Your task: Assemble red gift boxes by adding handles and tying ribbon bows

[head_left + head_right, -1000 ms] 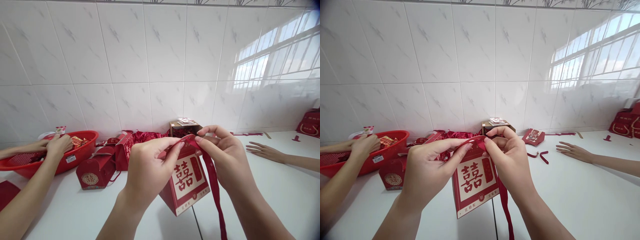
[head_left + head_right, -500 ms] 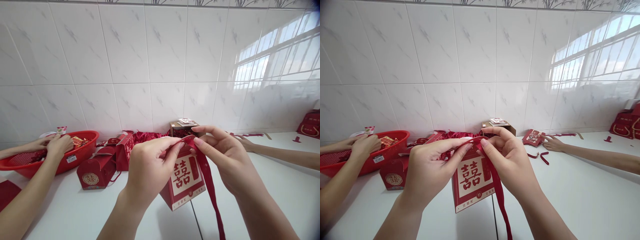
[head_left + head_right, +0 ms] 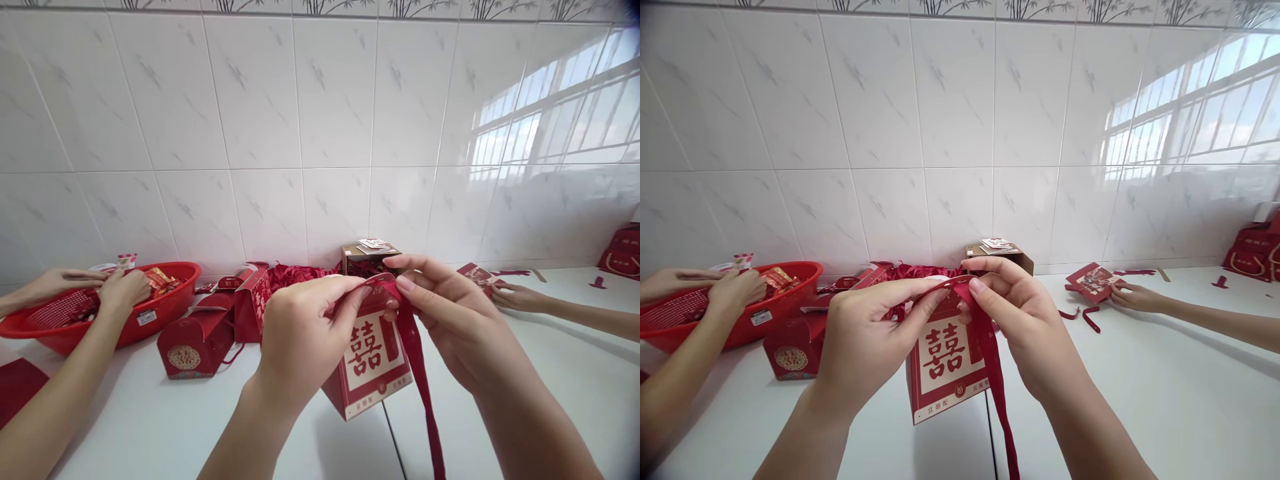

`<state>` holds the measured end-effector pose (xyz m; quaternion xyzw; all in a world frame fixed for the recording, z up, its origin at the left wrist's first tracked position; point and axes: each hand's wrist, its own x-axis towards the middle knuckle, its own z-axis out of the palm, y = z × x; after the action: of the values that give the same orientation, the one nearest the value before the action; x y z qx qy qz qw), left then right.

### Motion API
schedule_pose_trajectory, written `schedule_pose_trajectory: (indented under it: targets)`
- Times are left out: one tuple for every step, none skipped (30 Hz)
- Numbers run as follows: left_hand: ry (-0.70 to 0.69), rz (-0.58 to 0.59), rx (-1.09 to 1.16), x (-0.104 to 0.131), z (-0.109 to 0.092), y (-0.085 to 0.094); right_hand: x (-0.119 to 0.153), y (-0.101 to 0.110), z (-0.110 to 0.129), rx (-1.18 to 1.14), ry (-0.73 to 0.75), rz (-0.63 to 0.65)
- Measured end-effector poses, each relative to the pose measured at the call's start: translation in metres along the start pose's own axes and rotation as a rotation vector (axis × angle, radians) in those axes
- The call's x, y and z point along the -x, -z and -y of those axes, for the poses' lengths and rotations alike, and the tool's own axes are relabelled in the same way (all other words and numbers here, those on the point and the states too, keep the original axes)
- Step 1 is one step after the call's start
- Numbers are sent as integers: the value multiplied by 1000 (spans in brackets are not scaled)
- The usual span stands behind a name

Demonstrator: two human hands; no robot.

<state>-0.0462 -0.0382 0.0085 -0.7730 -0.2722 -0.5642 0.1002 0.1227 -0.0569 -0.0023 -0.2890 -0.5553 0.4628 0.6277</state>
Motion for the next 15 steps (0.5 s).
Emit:
schedule_pose_trajectory:
  targets:
    - [-4, -1, 3, 0, 0, 0, 0, 0, -1, 4, 3, -10]
    - [-4, -2, 4, 0, 0, 0, -1, 1, -1, 11, 4, -16]
    - [-1, -2, 1, 0, 0, 0, -1, 1, -2, 21, 4, -16]
    - [5, -2, -6, 0, 0, 0, -1, 1, -2, 33, 2, -12]
    - [9, -4, -14, 0, 0, 0, -1, 1, -2, 46, 0, -8]
    - [10, -6, -21, 0, 0, 0, -1, 1, -2, 59, -3, -4]
    - [9, -8, -26, 0, 0, 1, -1, 0, -2, 74, -5, -3]
    - [5, -10, -28, 0, 0, 1, -1, 0, -1, 90, -6, -1]
    - [-1, -12, -28, 0, 0, 1, -1, -1, -1, 105, -8, 1]
    - [-7, -13, -26, 0, 0, 1, -1, -2, 0, 118, -11, 3]
    - [-14, -9, -24, 1, 0, 1, -1, -3, 0, 129, -16, 8]
    - [-19, -5, -22, 1, 0, 0, -2, -4, 0, 139, -22, 13]
    - [-24, 0, -22, 1, 0, 0, -2, -4, 0, 147, -27, 18]
    - [-30, 3, -22, 1, 0, 0, -2, -5, 0, 153, -33, 25]
    - [-39, 6, -19, 1, 0, 0, -3, -5, -1, 159, -36, 31]
